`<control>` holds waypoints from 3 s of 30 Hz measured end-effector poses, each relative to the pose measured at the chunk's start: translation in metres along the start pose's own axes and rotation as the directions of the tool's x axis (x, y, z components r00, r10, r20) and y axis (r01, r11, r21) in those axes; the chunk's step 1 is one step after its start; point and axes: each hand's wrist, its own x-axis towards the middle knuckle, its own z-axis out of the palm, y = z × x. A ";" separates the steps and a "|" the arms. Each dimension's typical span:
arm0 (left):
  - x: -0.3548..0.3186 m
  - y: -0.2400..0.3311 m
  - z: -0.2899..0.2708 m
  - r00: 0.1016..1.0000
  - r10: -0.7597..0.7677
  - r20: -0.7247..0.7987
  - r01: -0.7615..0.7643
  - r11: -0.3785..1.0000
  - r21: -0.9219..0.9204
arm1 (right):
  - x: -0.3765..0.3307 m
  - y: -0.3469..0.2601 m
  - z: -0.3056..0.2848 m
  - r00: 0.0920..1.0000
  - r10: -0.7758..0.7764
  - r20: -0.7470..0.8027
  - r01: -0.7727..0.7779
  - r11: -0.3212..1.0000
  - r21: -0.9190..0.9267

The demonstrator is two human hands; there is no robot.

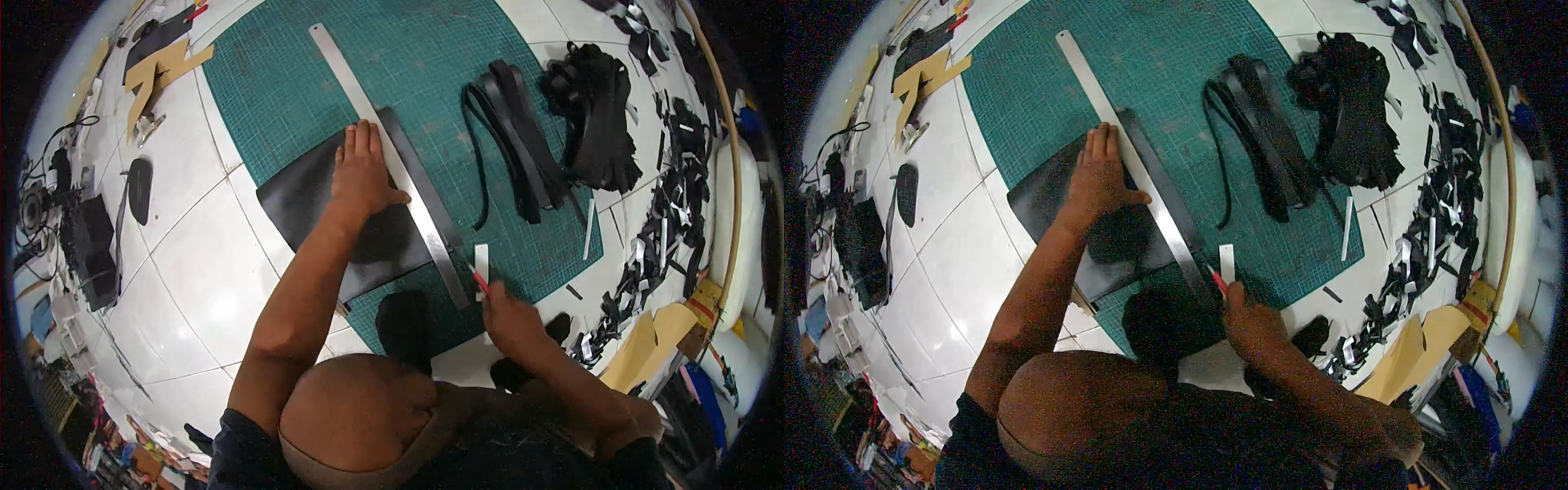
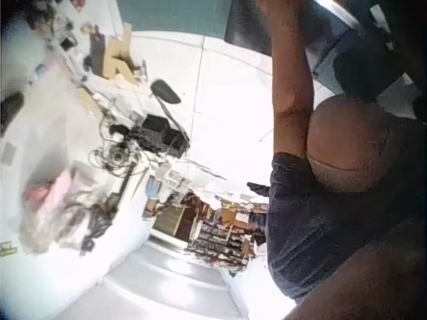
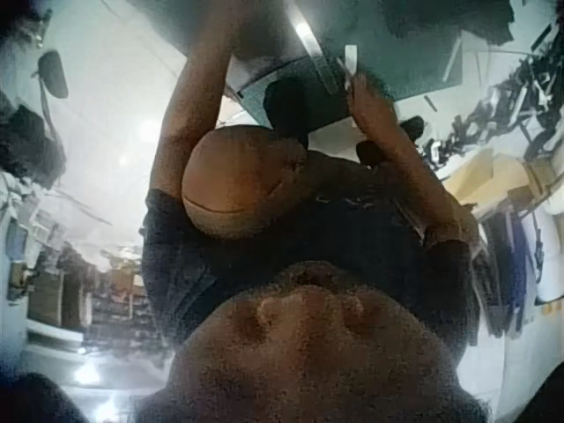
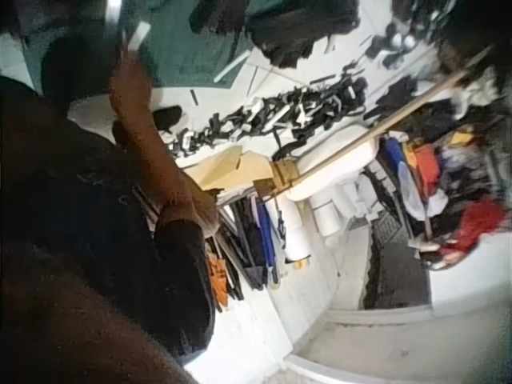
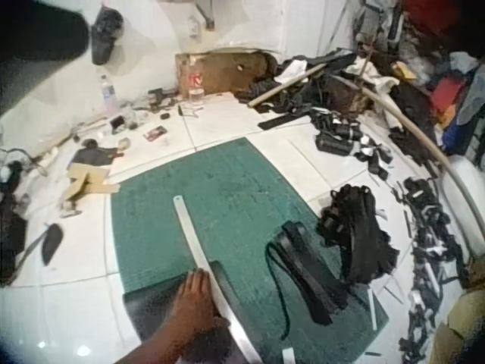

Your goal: The person aligns a metal ruler along a piece of black material on a cutting mat and repeatedly cuts strips off using a utility knife.

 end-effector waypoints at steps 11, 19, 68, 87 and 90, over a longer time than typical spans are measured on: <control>0.007 -0.005 0.026 0.993 0.055 -0.104 -0.050 0.998 0.045 | 0.175 -0.122 -0.073 0.858 -0.135 -0.495 0.244 0.956 0.161; 0.004 -0.003 0.021 0.995 0.057 -0.087 -0.049 0.995 0.088 | 0.185 -0.129 -0.094 0.921 -0.125 -0.368 0.189 0.972 0.143; -0.004 -0.004 0.006 0.999 -0.005 -0.044 0.000 0.993 -0.121 | 0.094 -0.022 -0.135 0.730 -0.195 -0.655 0.472 0.837 0.277; -0.008 -0.004 0.006 0.999 0.052 -0.016 -0.054 0.991 -0.121 | 0.084 -0.045 0.023 0.832 0.012 -0.555 0.332 0.790 0.516; -0.010 -0.011 0.015 0.987 0.095 -0.129 -0.115 0.982 -0.151 | 0.063 -0.033 0.054 0.889 0.044 -0.456 0.230 0.818 0.527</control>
